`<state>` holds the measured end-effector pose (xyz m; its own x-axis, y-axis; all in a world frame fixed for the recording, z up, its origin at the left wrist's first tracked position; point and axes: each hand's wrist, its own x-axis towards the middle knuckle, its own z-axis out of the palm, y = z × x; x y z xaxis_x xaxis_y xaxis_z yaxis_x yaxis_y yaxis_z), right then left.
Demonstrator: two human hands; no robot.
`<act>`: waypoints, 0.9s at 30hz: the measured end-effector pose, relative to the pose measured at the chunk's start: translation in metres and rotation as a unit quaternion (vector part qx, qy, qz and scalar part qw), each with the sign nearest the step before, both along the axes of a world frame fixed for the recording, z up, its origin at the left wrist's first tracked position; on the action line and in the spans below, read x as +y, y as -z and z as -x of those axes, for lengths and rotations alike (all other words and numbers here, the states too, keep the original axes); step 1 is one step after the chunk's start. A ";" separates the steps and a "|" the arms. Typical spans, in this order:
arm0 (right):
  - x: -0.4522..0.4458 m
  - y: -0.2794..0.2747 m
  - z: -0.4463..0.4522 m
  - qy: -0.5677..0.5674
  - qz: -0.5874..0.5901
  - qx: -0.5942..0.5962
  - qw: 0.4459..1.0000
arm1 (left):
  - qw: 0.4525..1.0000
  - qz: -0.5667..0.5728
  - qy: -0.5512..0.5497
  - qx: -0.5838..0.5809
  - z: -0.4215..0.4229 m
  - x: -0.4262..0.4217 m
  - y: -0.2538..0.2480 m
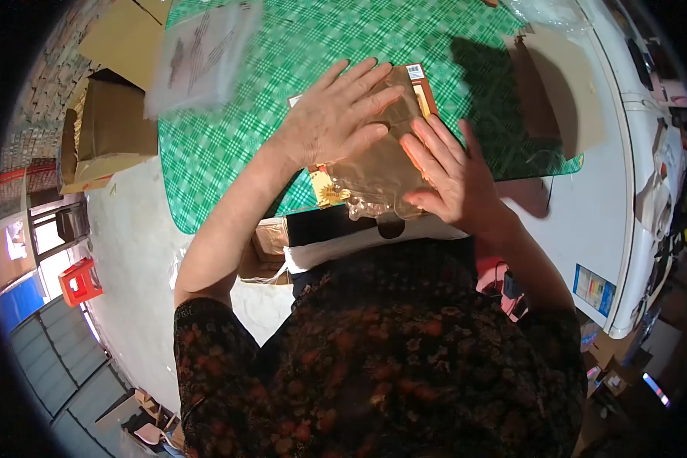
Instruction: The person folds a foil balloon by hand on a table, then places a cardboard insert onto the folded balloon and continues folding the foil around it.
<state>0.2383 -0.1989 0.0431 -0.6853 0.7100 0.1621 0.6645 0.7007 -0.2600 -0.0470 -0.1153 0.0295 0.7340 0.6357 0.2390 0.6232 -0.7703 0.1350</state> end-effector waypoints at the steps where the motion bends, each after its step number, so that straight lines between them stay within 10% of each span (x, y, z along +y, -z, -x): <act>1: -0.005 -0.003 -0.005 0.000 0.005 -0.006 1.000 | 1.000 0.000 0.000 -0.001 0.001 0.000 0.001; 27: -0.017 0.033 -0.033 -0.063 -0.173 0.121 0.975 | 0.999 -0.016 0.022 0.041 -0.001 -0.002 0.000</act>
